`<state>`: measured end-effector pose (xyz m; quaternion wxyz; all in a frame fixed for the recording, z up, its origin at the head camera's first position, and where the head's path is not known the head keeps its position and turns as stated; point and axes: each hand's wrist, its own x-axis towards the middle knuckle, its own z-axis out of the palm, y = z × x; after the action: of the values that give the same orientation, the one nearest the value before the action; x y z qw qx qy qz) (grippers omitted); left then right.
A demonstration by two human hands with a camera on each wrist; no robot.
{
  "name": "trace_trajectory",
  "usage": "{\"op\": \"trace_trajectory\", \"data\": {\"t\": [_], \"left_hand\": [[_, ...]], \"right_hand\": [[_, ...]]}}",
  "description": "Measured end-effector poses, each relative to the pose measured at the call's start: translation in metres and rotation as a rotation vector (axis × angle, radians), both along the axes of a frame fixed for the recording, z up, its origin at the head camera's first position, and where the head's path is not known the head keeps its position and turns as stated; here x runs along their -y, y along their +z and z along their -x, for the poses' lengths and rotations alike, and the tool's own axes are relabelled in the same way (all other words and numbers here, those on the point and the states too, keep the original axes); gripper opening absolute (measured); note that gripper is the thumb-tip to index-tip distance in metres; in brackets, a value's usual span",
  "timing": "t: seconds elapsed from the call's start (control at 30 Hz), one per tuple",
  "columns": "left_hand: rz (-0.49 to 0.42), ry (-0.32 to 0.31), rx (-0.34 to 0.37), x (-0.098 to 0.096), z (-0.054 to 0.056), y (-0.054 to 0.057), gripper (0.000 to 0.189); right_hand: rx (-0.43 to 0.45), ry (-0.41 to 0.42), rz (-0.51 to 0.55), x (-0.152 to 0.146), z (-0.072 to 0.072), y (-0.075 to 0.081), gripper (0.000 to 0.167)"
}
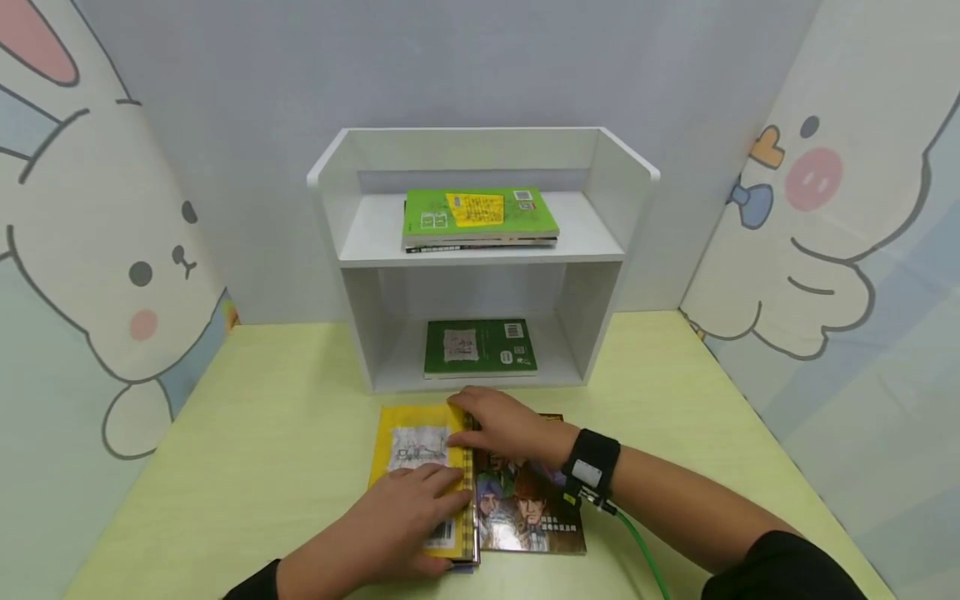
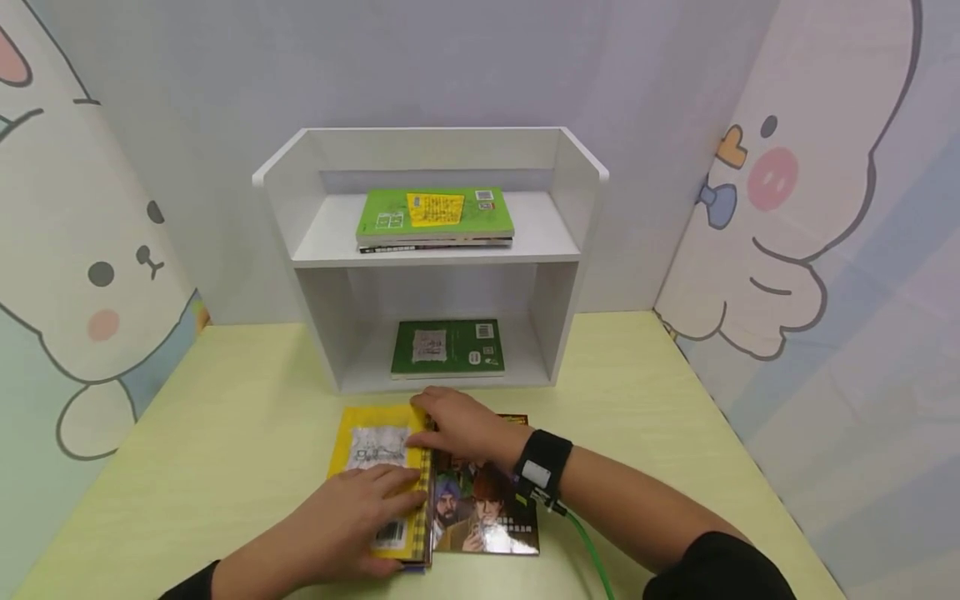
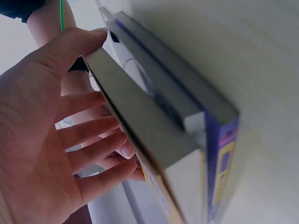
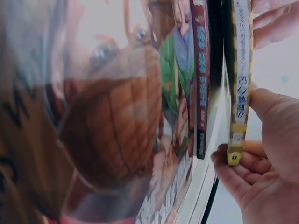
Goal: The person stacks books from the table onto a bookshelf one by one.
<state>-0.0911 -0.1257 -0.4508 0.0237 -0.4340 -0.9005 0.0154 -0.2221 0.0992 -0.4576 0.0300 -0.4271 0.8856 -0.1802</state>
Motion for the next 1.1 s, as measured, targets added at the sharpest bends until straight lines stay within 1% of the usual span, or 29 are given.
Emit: {"op": "trace_trajectory", "data": {"t": [0.2, 0.3, 0.37, 0.43, 0.5, 0.67, 0.77, 0.87, 1.0, 1.03, 1.1], "left_hand": [[-0.005, -0.086, -0.060, -0.003, -0.001, 0.006, 0.073], [0.003, -0.097, -0.080, -0.004, -0.001, 0.009, 0.072], [0.006, -0.099, -0.095, -0.004, 0.000, 0.011, 0.072], [-0.003, -0.111, -0.115, -0.004, 0.000, 0.012, 0.070], [-0.028, -0.136, -0.141, -0.003, 0.001, 0.012, 0.066], [-0.138, -0.209, -0.236, -0.002, 0.000, 0.015, 0.047], [-0.201, -0.246, -0.300, 0.001, 0.000, 0.016, 0.042], [-0.219, -0.284, -0.375, 0.007, 0.001, 0.016, 0.043], [-0.235, -0.337, -0.486, 0.021, 0.004, 0.016, 0.048], [-0.246, -0.348, -0.512, 0.025, 0.006, 0.016, 0.044], [-0.269, -0.365, -0.556, 0.034, 0.012, 0.016, 0.029]], "right_hand": [[0.029, 0.024, 0.068, -0.004, 0.000, 0.005, 0.066], [0.028, 0.014, 0.102, -0.008, -0.001, 0.007, 0.068], [0.041, -0.004, 0.146, -0.011, -0.001, 0.009, 0.070], [0.077, -0.025, 0.202, -0.013, -0.001, 0.011, 0.070], [0.135, -0.058, 0.267, -0.014, -0.002, 0.013, 0.070], [0.306, -0.165, 0.468, -0.021, -0.004, 0.016, 0.061], [0.393, -0.192, 0.589, -0.026, -0.004, 0.019, 0.052], [0.432, -0.221, 0.661, -0.032, -0.003, 0.021, 0.048], [0.456, -0.288, 0.728, -0.043, -0.002, 0.022, 0.041], [0.467, -0.312, 0.751, -0.046, -0.002, 0.023, 0.040], [0.489, -0.348, 0.802, -0.053, -0.002, 0.024, 0.037]]}}
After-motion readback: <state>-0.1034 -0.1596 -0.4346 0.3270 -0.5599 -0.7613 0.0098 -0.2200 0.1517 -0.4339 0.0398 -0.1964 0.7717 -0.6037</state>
